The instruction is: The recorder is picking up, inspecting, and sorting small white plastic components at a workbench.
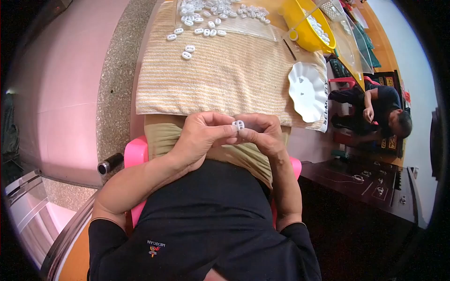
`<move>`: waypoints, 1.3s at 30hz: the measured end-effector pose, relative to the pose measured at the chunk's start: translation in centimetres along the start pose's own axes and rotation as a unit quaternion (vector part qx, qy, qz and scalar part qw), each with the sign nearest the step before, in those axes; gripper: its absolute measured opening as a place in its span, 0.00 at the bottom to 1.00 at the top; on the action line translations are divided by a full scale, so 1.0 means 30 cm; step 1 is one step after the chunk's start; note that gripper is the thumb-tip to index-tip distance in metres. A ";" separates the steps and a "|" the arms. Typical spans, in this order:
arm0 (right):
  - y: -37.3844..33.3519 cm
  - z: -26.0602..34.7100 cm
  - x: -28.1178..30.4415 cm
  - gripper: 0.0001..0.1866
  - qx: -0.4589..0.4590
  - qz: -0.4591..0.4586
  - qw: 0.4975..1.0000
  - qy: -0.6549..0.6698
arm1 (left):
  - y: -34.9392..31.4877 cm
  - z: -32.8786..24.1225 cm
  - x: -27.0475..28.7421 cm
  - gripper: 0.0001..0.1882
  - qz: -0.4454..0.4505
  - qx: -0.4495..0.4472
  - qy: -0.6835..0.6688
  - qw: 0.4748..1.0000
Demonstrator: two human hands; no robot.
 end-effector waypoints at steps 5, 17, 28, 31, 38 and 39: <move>-0.011 0.007 -0.006 0.15 -0.028 -0.016 0.999 0.009 | -0.005 0.009 -0.005 0.08 -0.015 0.011 -0.006 1.000; -0.006 -0.004 -0.012 0.16 -0.012 -0.025 0.999 0.035 | 0.000 0.012 -0.004 0.08 -0.002 0.011 -0.017 1.000; -0.010 -0.003 -0.016 0.15 0.010 -0.039 0.999 0.033 | -0.005 -0.004 -0.014 0.10 0.030 0.027 -0.043 0.998; -0.015 0.009 -0.022 0.15 0.014 -0.038 0.999 0.021 | -0.004 -0.002 -0.010 0.10 0.044 0.030 -0.048 0.997; -0.005 0.010 -0.021 0.15 0.115 -0.002 0.993 -0.025 | -0.008 -0.015 -0.024 0.10 0.065 0.061 -0.044 0.995; -0.006 0.012 -0.025 0.15 0.115 -0.001 0.993 -0.025 | -0.009 -0.018 -0.025 0.10 0.065 0.060 -0.044 0.995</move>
Point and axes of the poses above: each hand's wrist, its own y-axis towards the middle knuckle, its own x-axis out of the back of the hand, z = x × y, the point moved 2 cm from there along y, towards the middle knuckle
